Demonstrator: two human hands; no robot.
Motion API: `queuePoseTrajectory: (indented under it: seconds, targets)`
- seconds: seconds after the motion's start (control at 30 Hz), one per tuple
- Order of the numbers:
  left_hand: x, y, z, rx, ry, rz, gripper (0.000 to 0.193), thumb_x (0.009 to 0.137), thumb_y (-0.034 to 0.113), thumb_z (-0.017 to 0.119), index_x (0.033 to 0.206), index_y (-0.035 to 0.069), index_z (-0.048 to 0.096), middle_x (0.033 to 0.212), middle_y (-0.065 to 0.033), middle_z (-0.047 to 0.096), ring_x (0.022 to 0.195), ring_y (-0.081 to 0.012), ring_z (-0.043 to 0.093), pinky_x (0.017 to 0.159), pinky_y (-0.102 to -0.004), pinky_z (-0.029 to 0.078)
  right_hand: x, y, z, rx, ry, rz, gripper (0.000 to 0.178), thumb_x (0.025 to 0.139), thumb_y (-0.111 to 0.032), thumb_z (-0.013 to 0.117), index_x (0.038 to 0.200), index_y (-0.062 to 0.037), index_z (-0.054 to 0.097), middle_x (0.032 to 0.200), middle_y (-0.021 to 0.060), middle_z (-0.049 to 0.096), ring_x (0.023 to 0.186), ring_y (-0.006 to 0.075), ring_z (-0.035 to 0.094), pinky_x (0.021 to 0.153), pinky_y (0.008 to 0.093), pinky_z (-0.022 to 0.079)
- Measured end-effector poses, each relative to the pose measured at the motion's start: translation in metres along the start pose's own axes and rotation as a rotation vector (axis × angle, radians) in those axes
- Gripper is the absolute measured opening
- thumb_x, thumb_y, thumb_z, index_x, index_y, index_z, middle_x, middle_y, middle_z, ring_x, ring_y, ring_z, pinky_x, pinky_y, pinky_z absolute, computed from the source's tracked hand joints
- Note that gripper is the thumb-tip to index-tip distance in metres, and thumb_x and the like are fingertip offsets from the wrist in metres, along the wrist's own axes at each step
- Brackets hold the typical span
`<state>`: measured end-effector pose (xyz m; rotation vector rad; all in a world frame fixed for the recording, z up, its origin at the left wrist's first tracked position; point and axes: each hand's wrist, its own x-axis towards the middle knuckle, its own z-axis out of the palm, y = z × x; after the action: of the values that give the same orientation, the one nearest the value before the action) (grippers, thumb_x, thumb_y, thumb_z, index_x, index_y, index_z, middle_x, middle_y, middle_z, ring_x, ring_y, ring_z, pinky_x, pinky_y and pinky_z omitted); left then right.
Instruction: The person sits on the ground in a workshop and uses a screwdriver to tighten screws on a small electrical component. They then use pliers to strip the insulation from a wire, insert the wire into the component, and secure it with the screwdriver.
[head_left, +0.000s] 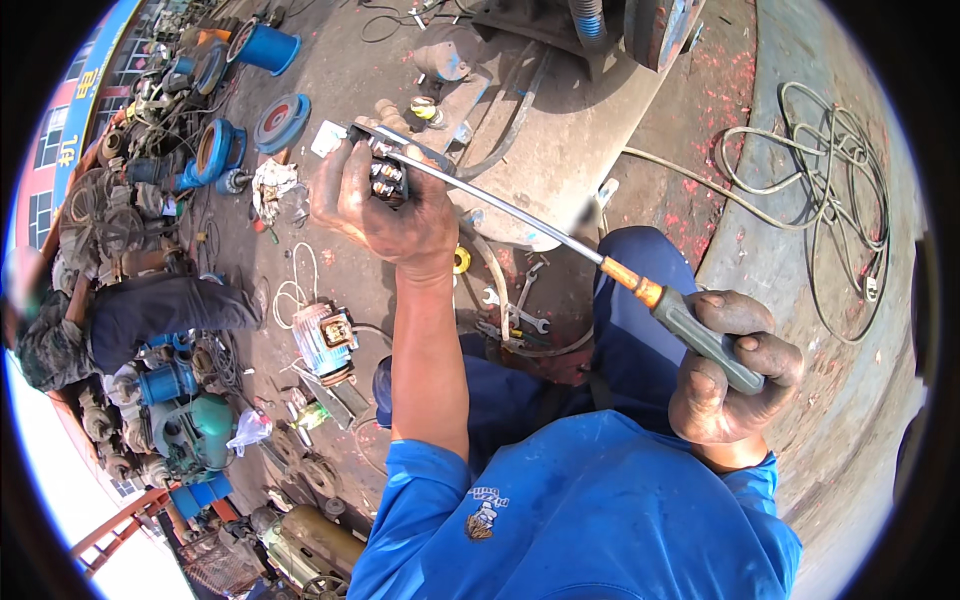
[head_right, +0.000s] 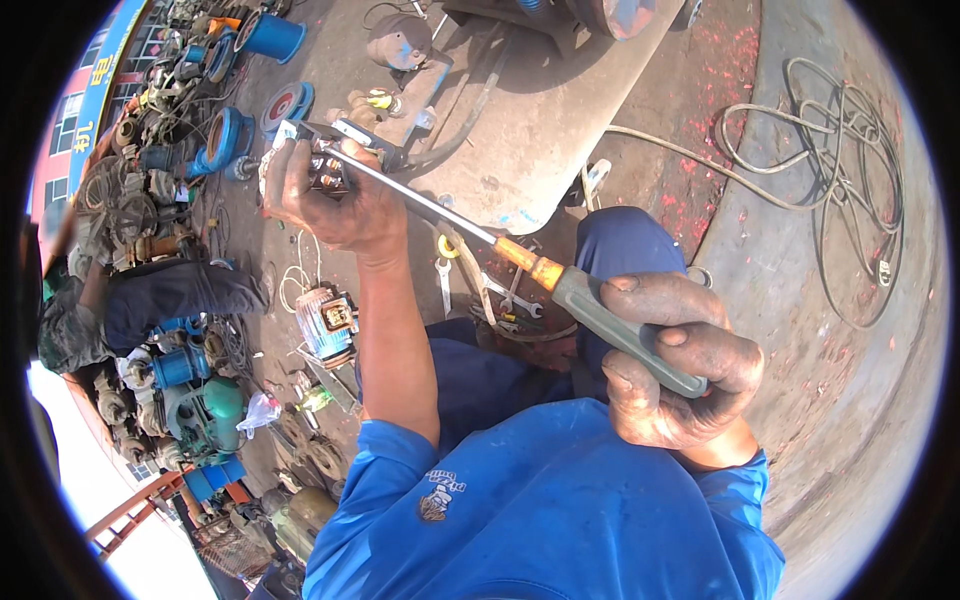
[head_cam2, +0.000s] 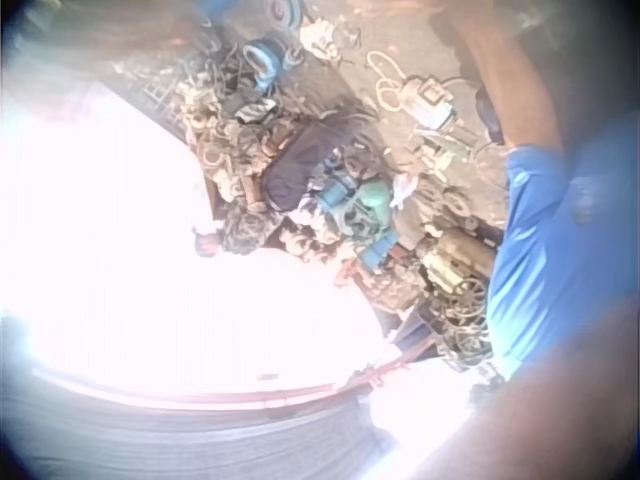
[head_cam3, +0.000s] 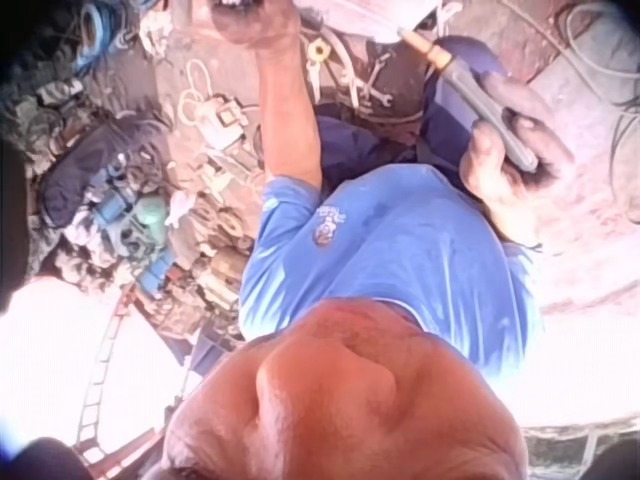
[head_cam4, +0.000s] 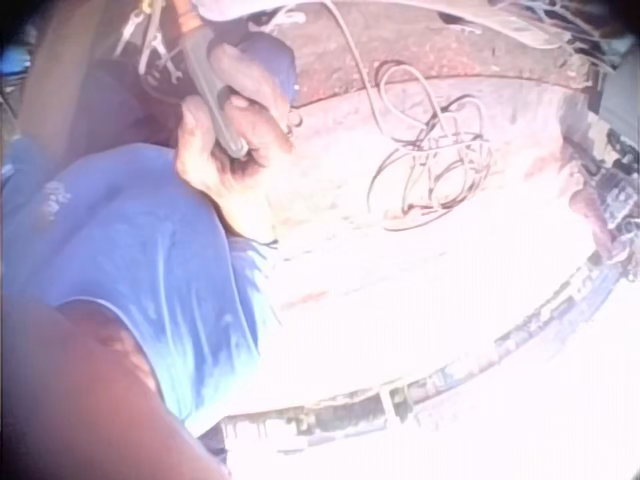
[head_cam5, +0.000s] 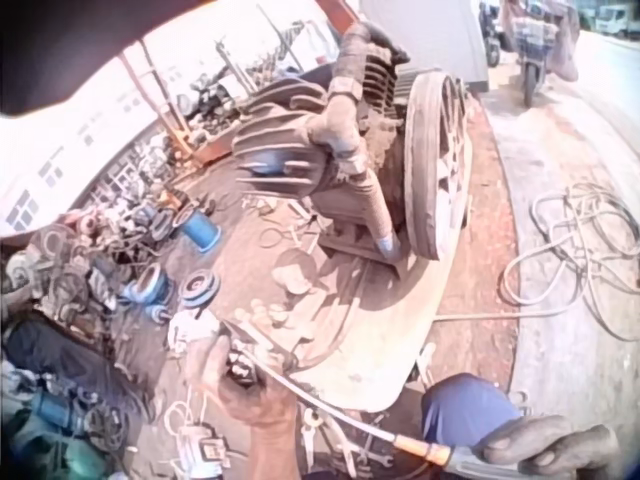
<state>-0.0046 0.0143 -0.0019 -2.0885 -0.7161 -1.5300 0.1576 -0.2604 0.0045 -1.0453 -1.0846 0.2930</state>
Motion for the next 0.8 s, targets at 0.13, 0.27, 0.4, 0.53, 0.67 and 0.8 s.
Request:
queuePoseTrajectory:
  seconds: [0.13, 0.27, 0.4, 0.53, 0.67, 0.8]
  targets:
    - [-0.003, -0.004, 0.001, 0.000, 0.017, -0.016, 0.040, 0.090, 0.024, 0.075, 0.121, 0.003, 0.059, 0.120, -0.0161, 0.060, 0.114, -0.0320, 0.055, 0.098, -0.0490, 0.042, 0.021, 0.000, 0.004, 0.080, -0.078, -0.210, 0.038, 0.085, 0.004, 0.077, 0.110, -0.0096, 0.052, 0.119, 0.0232, 0.063, 0.102, 0.0351, 0.068, 0.080, 0.0487, 0.058]
    - [-0.007, 0.000, 0.006, -0.070, 0.046, -0.094, 0.039, 0.087, 0.020, 0.076, 0.119, 0.004, 0.061, 0.121, -0.0151, 0.058, 0.114, -0.0316, 0.055, 0.098, -0.0479, 0.043, 0.029, -0.019, -0.004, -0.204, -0.222, -0.354, 0.041, 0.074, 0.000, 0.084, 0.110, -0.0120, 0.066, 0.109, 0.0126, 0.058, 0.087, 0.0306, 0.065, 0.074, 0.0438, 0.059]
    - [-0.004, -0.002, 0.002, -0.030, 0.031, -0.088, 0.040, 0.080, 0.009, 0.076, 0.117, 0.006, 0.061, 0.121, -0.0132, 0.056, 0.114, -0.0312, 0.053, 0.098, -0.0460, 0.043, 0.028, -0.027, -0.017, -0.599, -0.200, -0.171, 0.047, 0.092, -0.018, 0.078, 0.126, 0.0022, 0.053, 0.096, 0.0155, 0.061, 0.065, 0.0266, 0.060, 0.052, 0.0374, 0.048]
    - [-0.001, -0.001, -0.002, 0.007, 0.007, -0.068, 0.037, 0.083, 0.006, 0.078, 0.115, 0.004, 0.061, 0.120, -0.0126, 0.057, 0.115, -0.0300, 0.054, 0.099, -0.0443, 0.044, 0.030, -0.032, -0.004, -0.509, -0.113, -0.213, 0.051, 0.092, -0.018, 0.075, 0.130, -0.0002, 0.045, 0.097, 0.0167, 0.061, 0.082, 0.0257, 0.061, 0.070, 0.0389, 0.050]
    - [0.000, -0.002, -0.002, -0.035, 0.011, -0.100, 0.043, 0.081, 0.003, 0.078, 0.119, 0.007, 0.059, 0.123, -0.0116, 0.055, 0.116, -0.0299, 0.052, 0.100, -0.0447, 0.042, 0.001, -0.025, -0.013, -0.520, -0.064, -0.107, 0.046, 0.094, -0.018, 0.073, 0.127, -0.0031, 0.046, 0.108, 0.0196, 0.058, 0.088, 0.0270, 0.060, 0.072, 0.0401, 0.051]
    - [0.002, 0.000, -0.002, -0.050, 0.026, -0.108, 0.047, 0.079, 0.002, 0.079, 0.120, 0.009, 0.059, 0.123, -0.0113, 0.053, 0.115, -0.0300, 0.053, 0.100, -0.0457, 0.041, 0.018, -0.036, -0.002, -0.593, -0.030, -0.157, 0.047, 0.093, -0.018, 0.074, 0.126, -0.0010, 0.045, 0.110, 0.0217, 0.056, 0.089, 0.0283, 0.060, 0.070, 0.0411, 0.051]
